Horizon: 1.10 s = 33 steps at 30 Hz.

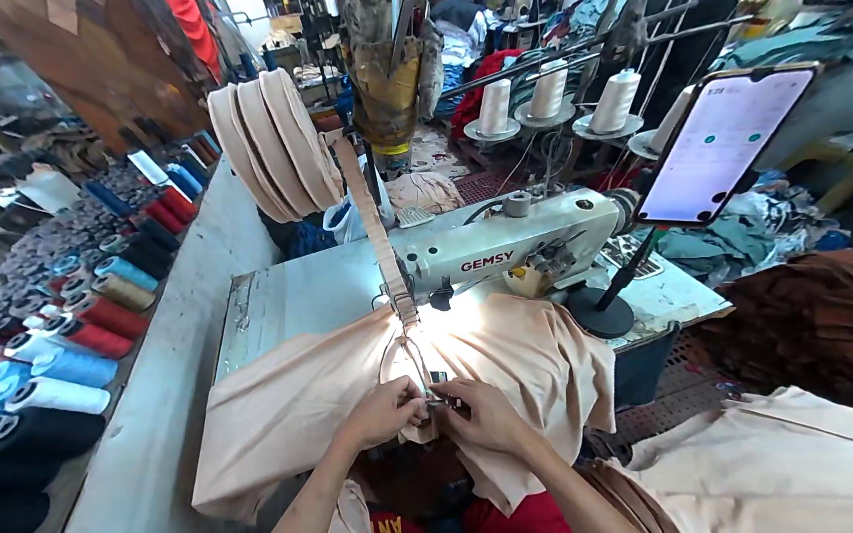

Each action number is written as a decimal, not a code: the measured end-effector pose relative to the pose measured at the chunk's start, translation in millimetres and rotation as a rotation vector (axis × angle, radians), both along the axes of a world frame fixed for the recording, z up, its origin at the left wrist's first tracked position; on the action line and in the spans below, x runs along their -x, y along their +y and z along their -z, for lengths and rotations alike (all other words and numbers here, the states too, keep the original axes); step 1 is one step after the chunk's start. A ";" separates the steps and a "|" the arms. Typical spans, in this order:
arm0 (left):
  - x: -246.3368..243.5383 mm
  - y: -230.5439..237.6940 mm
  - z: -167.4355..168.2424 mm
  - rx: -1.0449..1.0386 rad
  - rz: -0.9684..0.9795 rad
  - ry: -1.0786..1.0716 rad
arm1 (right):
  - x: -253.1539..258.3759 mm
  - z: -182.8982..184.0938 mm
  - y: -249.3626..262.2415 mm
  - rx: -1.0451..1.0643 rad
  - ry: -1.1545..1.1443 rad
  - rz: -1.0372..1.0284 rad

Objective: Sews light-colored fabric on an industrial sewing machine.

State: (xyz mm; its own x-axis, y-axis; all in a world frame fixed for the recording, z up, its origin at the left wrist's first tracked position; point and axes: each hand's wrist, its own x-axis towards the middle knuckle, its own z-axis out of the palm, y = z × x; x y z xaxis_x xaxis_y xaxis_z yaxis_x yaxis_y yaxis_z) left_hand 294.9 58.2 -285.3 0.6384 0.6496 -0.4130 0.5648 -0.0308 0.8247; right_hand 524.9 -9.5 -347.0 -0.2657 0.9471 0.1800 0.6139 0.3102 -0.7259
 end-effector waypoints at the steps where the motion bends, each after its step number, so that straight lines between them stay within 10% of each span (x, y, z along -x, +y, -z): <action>1: 0.1 -0.1 0.3 0.013 -0.010 -0.017 | -0.6 0.7 0.1 -0.007 0.001 -0.003; 16: 1.0 -1.2 -10.0 -0.037 -0.020 -0.042 | 9.2 7.7 -1.9 -0.132 -0.130 0.026; 23: 11.4 -2.6 -34.1 0.068 0.340 0.054 | -1.4 -23.7 -0.8 0.158 -0.058 -0.027; 33: -28.7 46.1 28.9 -0.483 -0.645 -0.216 | 60.7 -47.8 87.3 0.273 -0.299 0.363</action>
State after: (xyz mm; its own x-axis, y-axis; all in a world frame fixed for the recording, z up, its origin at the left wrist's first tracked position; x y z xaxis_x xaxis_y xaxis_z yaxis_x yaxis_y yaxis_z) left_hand 323.7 104.3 -314.1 0.1132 0.9891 0.0937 0.4238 -0.1334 0.8959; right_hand 464.3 77.8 -299.2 0.0857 0.9892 -0.1190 0.8385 -0.1362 -0.5276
